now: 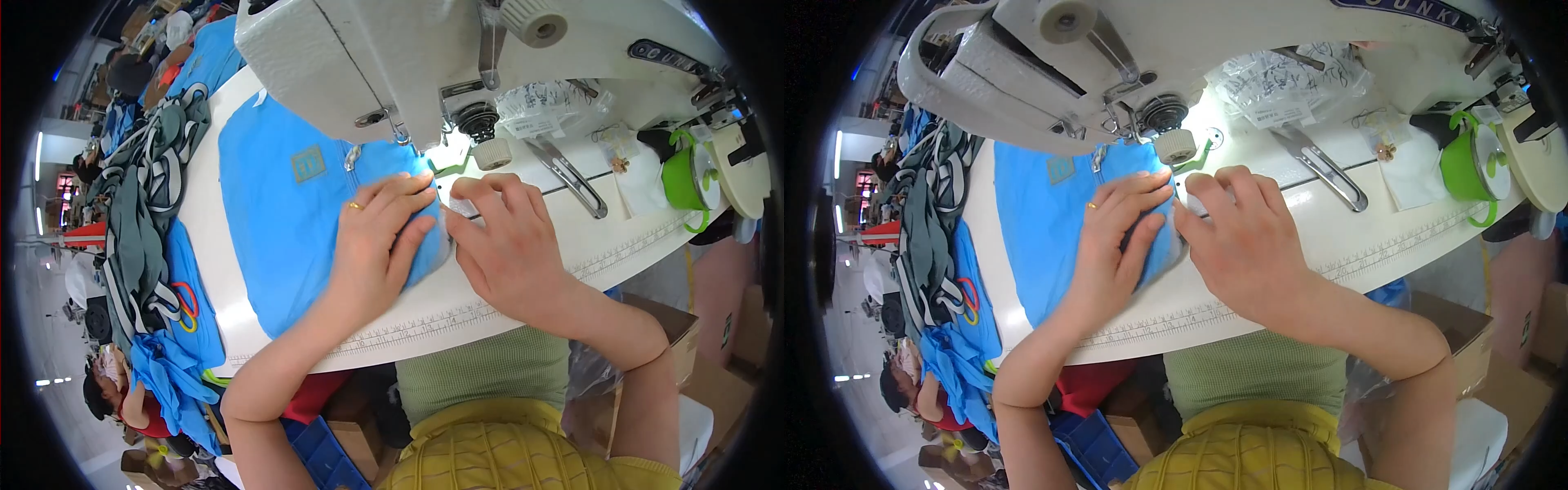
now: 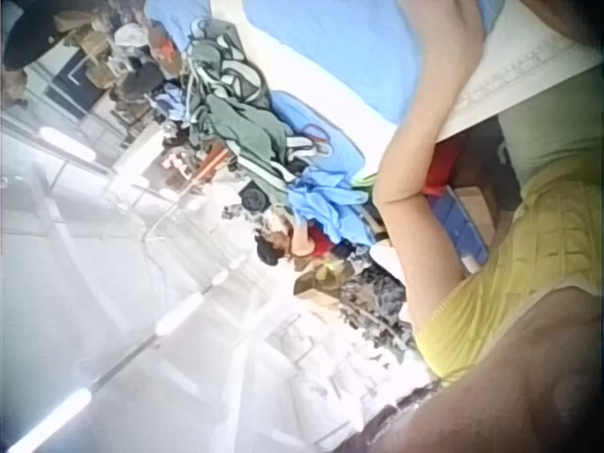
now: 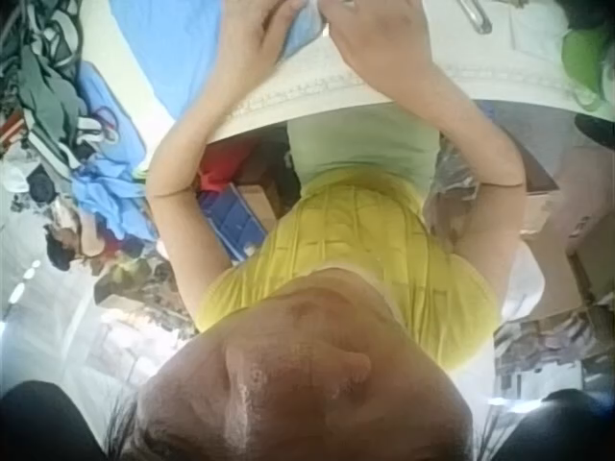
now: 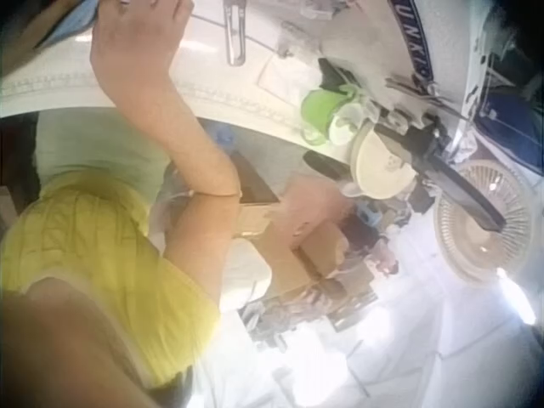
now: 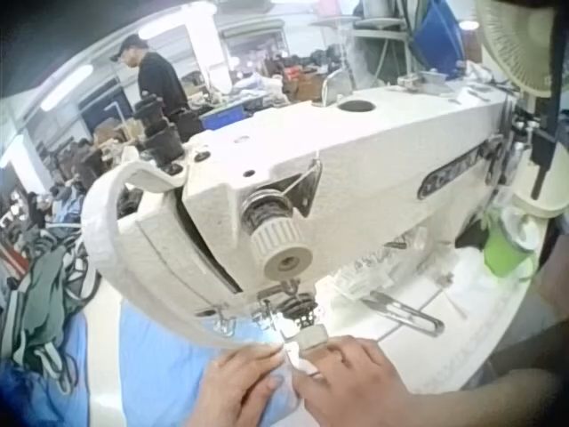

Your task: Sewing components of a blue fabric bag together using an industrial sewing machine.

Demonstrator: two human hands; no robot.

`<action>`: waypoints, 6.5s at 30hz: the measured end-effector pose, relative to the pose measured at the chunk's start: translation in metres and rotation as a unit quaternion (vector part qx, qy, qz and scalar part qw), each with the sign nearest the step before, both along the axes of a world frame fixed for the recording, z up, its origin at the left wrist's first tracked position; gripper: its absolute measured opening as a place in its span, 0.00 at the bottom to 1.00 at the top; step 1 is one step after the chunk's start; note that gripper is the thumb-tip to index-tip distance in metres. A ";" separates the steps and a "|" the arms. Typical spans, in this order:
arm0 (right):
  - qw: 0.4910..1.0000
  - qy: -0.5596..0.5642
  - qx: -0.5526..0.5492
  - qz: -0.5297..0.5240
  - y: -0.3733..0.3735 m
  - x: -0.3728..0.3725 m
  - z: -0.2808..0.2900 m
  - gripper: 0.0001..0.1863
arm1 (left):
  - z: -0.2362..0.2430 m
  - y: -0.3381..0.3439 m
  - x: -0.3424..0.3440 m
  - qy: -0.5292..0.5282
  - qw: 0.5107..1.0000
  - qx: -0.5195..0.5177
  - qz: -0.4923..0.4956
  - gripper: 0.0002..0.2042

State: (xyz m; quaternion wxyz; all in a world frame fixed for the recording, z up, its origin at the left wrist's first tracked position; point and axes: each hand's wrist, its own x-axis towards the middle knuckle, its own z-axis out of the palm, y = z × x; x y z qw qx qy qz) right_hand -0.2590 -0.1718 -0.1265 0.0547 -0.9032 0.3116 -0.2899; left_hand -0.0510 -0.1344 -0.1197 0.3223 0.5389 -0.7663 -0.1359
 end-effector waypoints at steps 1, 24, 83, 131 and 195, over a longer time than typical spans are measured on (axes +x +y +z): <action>1.000 0.004 0.013 0.000 -0.001 0.001 0.001 0.16 | 0.000 -0.002 0.002 0.000 1.000 0.001 -0.001 0.12; 1.000 -0.020 0.005 -0.008 -0.009 0.004 -0.004 0.15 | 0.002 -0.009 0.012 0.064 0.997 0.048 -0.002 0.11; 0.999 -0.007 0.037 0.032 -0.024 -0.003 0.000 0.18 | -0.005 -0.020 0.008 -0.033 0.999 -0.029 0.019 0.14; 1.000 -0.002 0.014 0.018 -0.026 0.003 -0.003 0.20 | 0.000 -0.027 0.013 0.089 0.993 0.033 0.064 0.04; 0.998 -0.054 0.017 0.024 -0.043 0.012 -0.013 0.11 | -0.005 -0.027 0.008 0.066 0.996 0.021 0.058 0.03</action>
